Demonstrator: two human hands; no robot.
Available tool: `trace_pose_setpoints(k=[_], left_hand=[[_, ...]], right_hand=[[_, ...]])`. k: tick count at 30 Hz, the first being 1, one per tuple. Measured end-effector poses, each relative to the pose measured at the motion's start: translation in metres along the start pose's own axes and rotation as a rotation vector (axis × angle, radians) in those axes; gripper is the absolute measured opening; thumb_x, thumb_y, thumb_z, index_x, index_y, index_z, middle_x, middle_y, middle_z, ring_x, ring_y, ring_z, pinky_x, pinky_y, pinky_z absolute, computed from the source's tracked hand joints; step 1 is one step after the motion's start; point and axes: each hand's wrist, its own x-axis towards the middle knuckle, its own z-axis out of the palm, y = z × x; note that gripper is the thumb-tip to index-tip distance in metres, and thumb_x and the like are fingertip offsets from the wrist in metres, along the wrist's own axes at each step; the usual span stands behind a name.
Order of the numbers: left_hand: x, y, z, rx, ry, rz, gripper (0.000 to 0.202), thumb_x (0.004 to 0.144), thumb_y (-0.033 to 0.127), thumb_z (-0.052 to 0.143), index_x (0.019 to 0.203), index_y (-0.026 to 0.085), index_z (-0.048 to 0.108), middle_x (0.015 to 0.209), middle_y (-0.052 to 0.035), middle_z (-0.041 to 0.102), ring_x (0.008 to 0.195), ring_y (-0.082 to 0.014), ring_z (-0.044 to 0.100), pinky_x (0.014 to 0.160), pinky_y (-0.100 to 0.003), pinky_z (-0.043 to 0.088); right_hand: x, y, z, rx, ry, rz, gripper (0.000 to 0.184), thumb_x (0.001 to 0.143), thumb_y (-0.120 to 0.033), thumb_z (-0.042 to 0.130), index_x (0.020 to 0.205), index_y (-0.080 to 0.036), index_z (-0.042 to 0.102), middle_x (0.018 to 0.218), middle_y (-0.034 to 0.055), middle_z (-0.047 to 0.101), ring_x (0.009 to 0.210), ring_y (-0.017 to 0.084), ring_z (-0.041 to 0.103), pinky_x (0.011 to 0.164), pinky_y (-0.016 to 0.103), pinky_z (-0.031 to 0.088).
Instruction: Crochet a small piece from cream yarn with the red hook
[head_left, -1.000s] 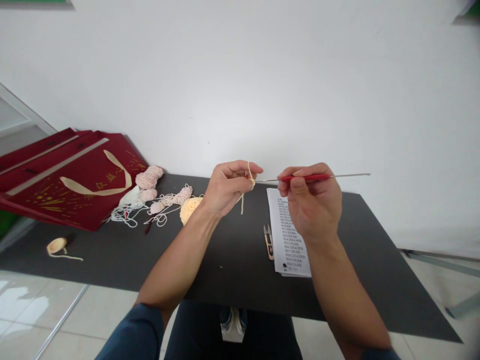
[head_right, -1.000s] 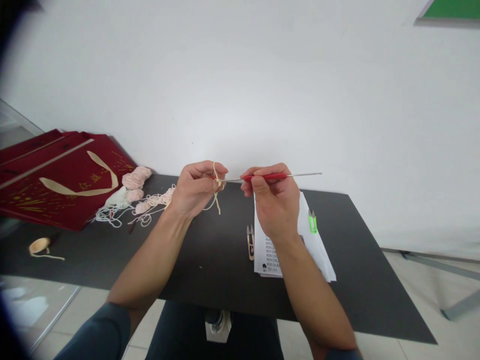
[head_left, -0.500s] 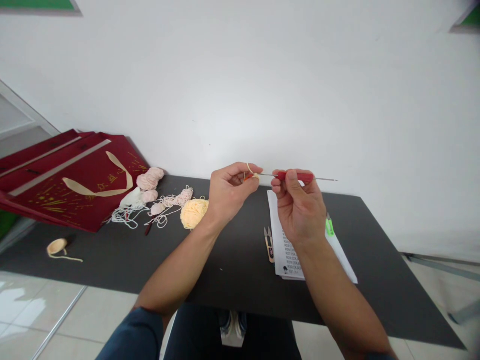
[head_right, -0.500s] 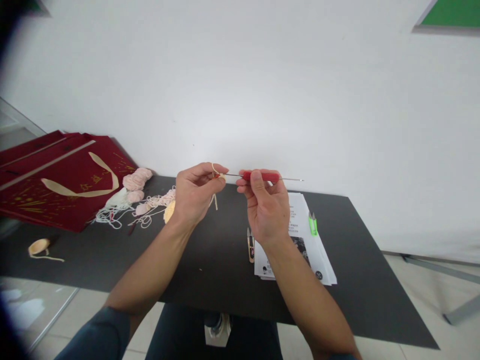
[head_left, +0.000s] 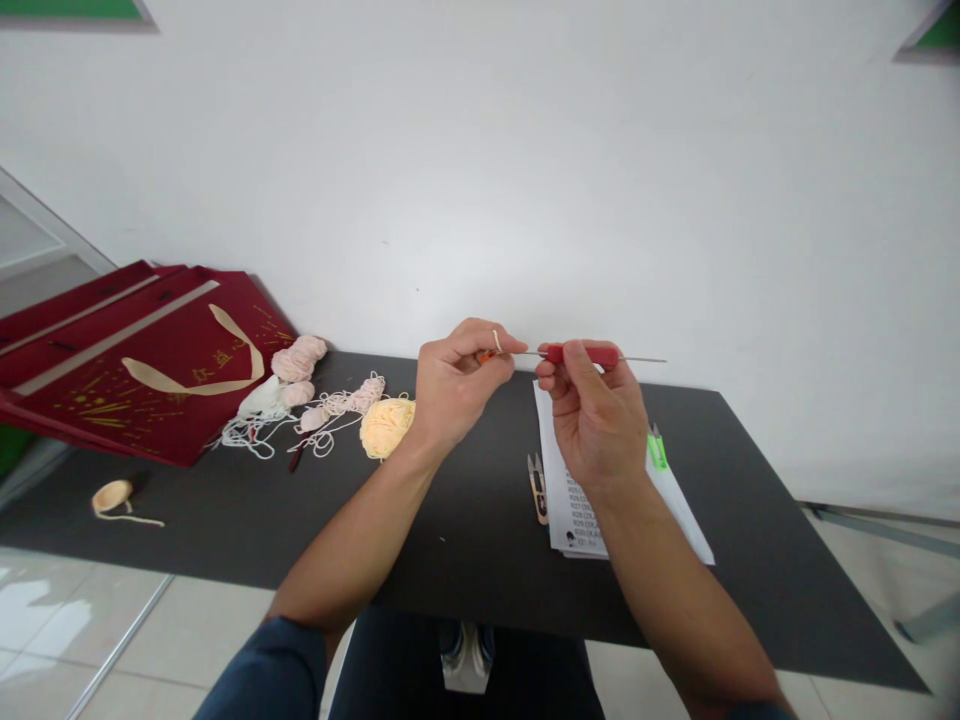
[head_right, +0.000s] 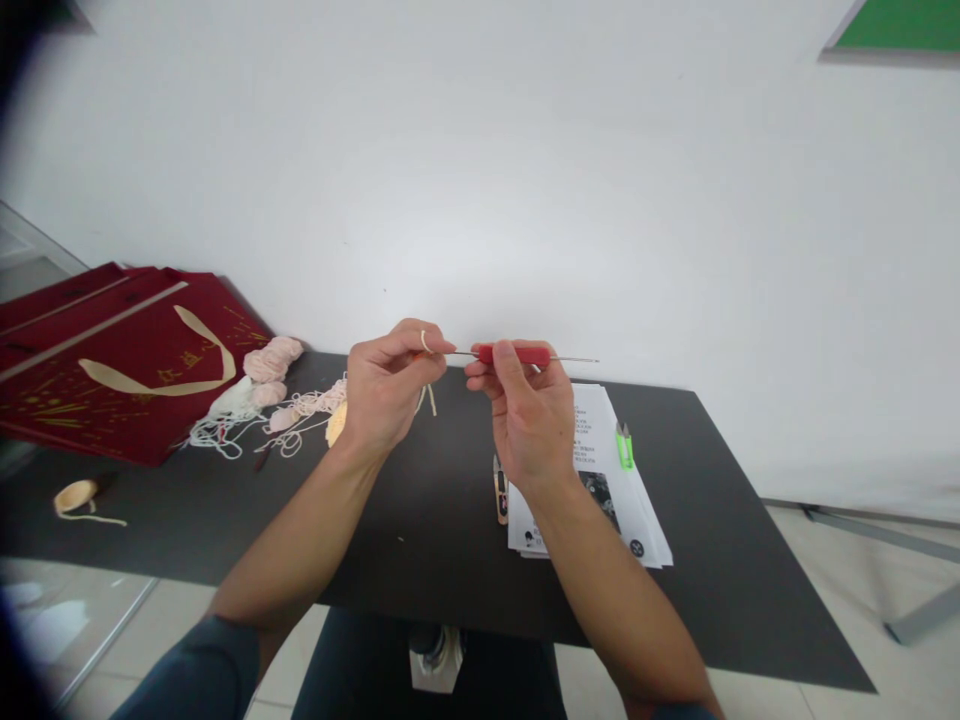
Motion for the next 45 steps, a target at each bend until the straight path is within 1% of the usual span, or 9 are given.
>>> trace_pose_setpoints(k=[7, 13, 23, 28, 32, 35, 38, 43, 45], left_hand=[[0.000, 0.000, 0.002, -0.001, 0.068, -0.046, 0.041, 0.074, 0.009, 0.081, 0.111, 0.028, 0.083, 0.083, 0.0008, 0.072, 0.078, -0.0122, 0.063, 0.079, -0.030, 0.052], [-0.001, -0.003, 0.002, -0.008, 0.067, -0.063, 0.040, 0.076, 0.017, 0.087, 0.114, 0.029, 0.082, 0.087, 0.0001, 0.075, 0.083, -0.0125, 0.067, 0.083, -0.029, 0.054], [-0.001, -0.010, 0.004, -0.157, 0.115, -0.109, 0.036, 0.075, 0.020, 0.090, 0.110, 0.029, 0.083, 0.087, 0.0002, 0.076, 0.081, -0.0102, 0.067, 0.082, -0.026, 0.054], [0.000, -0.009, 0.008, -0.290, 0.178, -0.229, 0.035, 0.072, 0.018, 0.091, 0.104, 0.026, 0.082, 0.081, 0.0011, 0.075, 0.086, -0.0111, 0.071, 0.090, -0.028, 0.054], [0.003, -0.005, 0.010, -0.424, 0.184, -0.376, 0.033, 0.071, 0.016, 0.090, 0.103, 0.020, 0.081, 0.082, -0.0005, 0.075, 0.078, -0.0106, 0.069, 0.084, -0.027, 0.055], [0.007, 0.000, 0.008, -0.504, 0.149, -0.449, 0.029, 0.072, 0.014, 0.087, 0.100, 0.018, 0.080, 0.085, -0.0015, 0.076, 0.071, -0.0079, 0.066, 0.076, -0.024, 0.054], [0.011, 0.003, 0.004, -0.559, 0.115, -0.473, 0.031, 0.069, 0.012, 0.086, 0.099, 0.017, 0.080, 0.080, -0.0014, 0.075, 0.070, -0.0079, 0.066, 0.073, -0.022, 0.055], [0.011, 0.004, 0.002, -0.541, 0.083, -0.428, 0.032, 0.069, 0.012, 0.085, 0.100, 0.016, 0.081, 0.078, -0.0015, 0.075, 0.067, -0.0078, 0.066, 0.073, -0.023, 0.055], [0.009, 0.004, 0.003, -0.502, 0.066, -0.399, 0.032, 0.069, 0.013, 0.085, 0.101, 0.017, 0.081, 0.079, -0.0017, 0.076, 0.069, -0.0086, 0.067, 0.076, -0.025, 0.055]], right_hand=[[0.000, 0.001, 0.000, -0.015, 0.024, -0.040, 0.018, 0.088, -0.034, 0.081, 0.090, -0.022, 0.068, 0.086, -0.0017, 0.081, 0.067, 0.008, 0.074, 0.063, 0.019, 0.063], [-0.002, 0.002, 0.002, -0.052, 0.051, -0.152, 0.015, 0.090, -0.032, 0.079, 0.091, -0.022, 0.068, 0.083, -0.0015, 0.081, 0.066, 0.009, 0.073, 0.060, 0.020, 0.059], [-0.002, 0.007, 0.003, -0.120, 0.095, -0.215, 0.012, 0.089, -0.033, 0.080, 0.092, -0.022, 0.074, 0.080, -0.0011, 0.079, 0.064, 0.012, 0.071, 0.059, 0.026, 0.058], [-0.014, 0.012, 0.001, -0.405, 0.138, -0.456, 0.010, 0.091, -0.028, 0.077, 0.100, -0.027, 0.081, 0.086, 0.0007, 0.082, 0.067, 0.015, 0.075, 0.063, 0.031, 0.064], [-0.019, 0.018, -0.010, -0.651, -0.021, -0.770, 0.031, 0.082, -0.016, 0.083, 0.106, -0.035, 0.082, 0.103, 0.0026, 0.084, 0.087, 0.023, 0.080, 0.082, 0.044, 0.070], [-0.016, 0.027, -0.017, -0.649, -0.096, -0.867, 0.044, 0.078, -0.011, 0.084, 0.111, -0.039, 0.081, 0.107, 0.0025, 0.085, 0.092, 0.026, 0.081, 0.085, 0.048, 0.070], [-0.011, 0.033, -0.017, -0.541, -0.124, -0.818, 0.041, 0.081, -0.011, 0.082, 0.111, -0.039, 0.081, 0.110, 0.0021, 0.084, 0.088, 0.023, 0.081, 0.078, 0.045, 0.071], [-0.001, 0.026, -0.012, -0.199, -0.094, -0.459, 0.014, 0.085, -0.025, 0.081, 0.097, -0.031, 0.082, 0.104, 0.0019, 0.084, 0.075, 0.017, 0.078, 0.062, 0.035, 0.068], [0.003, 0.020, -0.011, -0.108, -0.091, -0.369, 0.011, 0.084, -0.029, 0.084, 0.095, -0.030, 0.081, 0.096, 0.0007, 0.083, 0.071, 0.014, 0.075, 0.060, 0.030, 0.065]])
